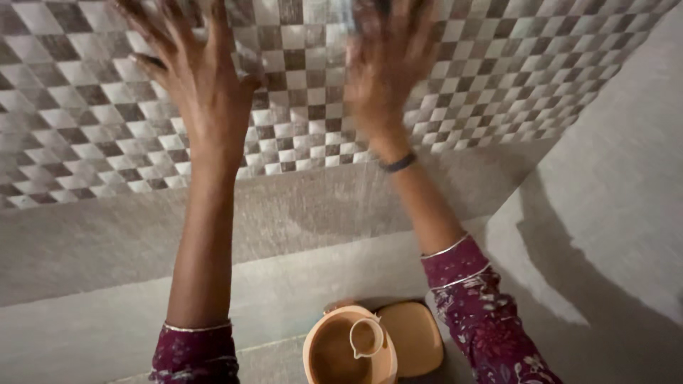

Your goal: The person washes a cleaning brush under a running faucet in a sink and then uses the wet brush to scrub bathroom wall tiles.

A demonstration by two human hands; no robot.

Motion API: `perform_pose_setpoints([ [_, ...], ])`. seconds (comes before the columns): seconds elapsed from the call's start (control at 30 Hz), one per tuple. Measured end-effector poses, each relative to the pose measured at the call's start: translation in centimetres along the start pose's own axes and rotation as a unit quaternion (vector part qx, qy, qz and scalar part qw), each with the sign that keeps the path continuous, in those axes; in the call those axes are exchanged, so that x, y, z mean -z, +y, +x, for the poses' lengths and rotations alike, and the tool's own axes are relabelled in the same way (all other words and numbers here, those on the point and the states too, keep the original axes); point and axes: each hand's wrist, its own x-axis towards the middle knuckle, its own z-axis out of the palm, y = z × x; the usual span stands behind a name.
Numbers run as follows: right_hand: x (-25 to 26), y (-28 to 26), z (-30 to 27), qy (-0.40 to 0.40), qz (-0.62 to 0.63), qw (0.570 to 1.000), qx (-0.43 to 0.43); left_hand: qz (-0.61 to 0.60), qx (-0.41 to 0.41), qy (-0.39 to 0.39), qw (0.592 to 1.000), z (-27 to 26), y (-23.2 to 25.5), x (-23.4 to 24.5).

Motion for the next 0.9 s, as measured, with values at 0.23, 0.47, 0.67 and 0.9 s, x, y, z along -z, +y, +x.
perform_pose_setpoints([
  [0.23,-1.4,0.7,2.5,0.047,-0.024,0.99,0.132,-0.019,-0.012,0.022,0.999,-1.0,-0.5,0.3],
  [0.47,1.1,30.4,4.3,0.091,-0.123,0.984,-0.089,0.071,-0.038,0.101,0.992,-1.7,-0.5,-1.3],
  [0.67,-0.3,28.6,3.4,0.059,-0.071,0.989,-0.118,0.05,-0.028,0.075,0.996,-1.2,0.1,-0.5],
  [0.9,1.6,-0.2,4.0,-0.038,-0.026,0.971,0.237,0.048,-0.043,0.076,0.995,-1.7,-0.7,0.0],
])
